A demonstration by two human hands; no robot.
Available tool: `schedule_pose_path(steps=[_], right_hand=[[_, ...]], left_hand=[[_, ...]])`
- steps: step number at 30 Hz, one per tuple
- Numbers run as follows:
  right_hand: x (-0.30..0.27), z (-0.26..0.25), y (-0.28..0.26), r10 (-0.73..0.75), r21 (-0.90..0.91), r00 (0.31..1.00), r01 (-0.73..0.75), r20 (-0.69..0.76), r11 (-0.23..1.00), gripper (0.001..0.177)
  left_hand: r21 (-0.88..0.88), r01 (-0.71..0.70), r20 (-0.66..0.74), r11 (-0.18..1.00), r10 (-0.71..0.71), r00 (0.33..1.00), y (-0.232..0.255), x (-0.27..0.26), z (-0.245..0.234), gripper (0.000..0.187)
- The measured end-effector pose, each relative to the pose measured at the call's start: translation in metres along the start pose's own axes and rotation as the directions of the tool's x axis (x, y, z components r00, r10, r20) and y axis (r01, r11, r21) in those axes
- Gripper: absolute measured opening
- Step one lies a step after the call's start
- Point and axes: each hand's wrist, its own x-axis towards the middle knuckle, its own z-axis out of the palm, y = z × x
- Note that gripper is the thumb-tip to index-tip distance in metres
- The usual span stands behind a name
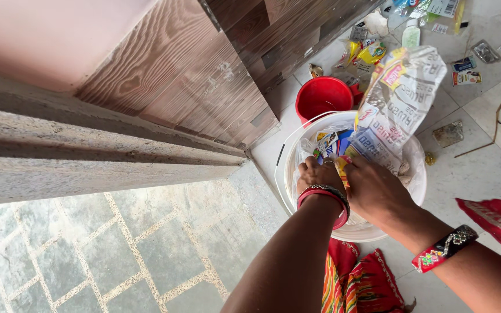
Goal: The person sits on a tiled floor and picks up various pieces of trash, including plastic wrappers, bottles, and food packaging. They place the collected items into a white bucket lined with a plastic bag. The person continues to gather debris from the surrounding area and deposit it into the bucket.
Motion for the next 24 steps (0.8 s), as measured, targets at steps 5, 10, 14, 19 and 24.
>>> schedule_pose_path(steps=[5, 10, 14, 19, 24], right_hand=[[-0.003, 0.018, -0.006, -0.138, -0.112, 0.99, 0.135, -0.018, 0.984, 0.031], [-0.001, 0.025, -0.008, -0.077, 0.131, 0.997, 0.077, -0.003, 0.988, 0.035], [0.003, 0.028, -0.011, 0.049, 0.288, 0.988, -0.09, 0.147, 0.953, 0.044], [0.003, 0.051, 0.004, -0.048, 0.385, 0.999, 0.046, -0.004, 0.922, 0.041], [0.009, 0.066, 0.022, -0.131, 0.429, 0.982, 0.176, -0.132, 0.886, 0.036]], left_hand=[[-0.033, 0.025, -0.085, 0.999, -0.027, 0.996, -0.009, -0.001, 0.003, 0.032], [-0.106, 0.016, -0.029, 0.994, -0.02, 0.999, -0.022, 0.009, 0.013, 0.051], [-0.179, 0.081, 0.015, 0.98, -0.08, 0.997, -0.029, 0.025, 0.035, 0.036], [-0.035, 0.061, 0.131, 0.998, -0.056, 0.99, -0.032, 0.034, 0.048, 0.047], [-0.005, 0.076, 0.113, 0.997, -0.075, 0.991, -0.026, 0.042, 0.053, 0.05]])
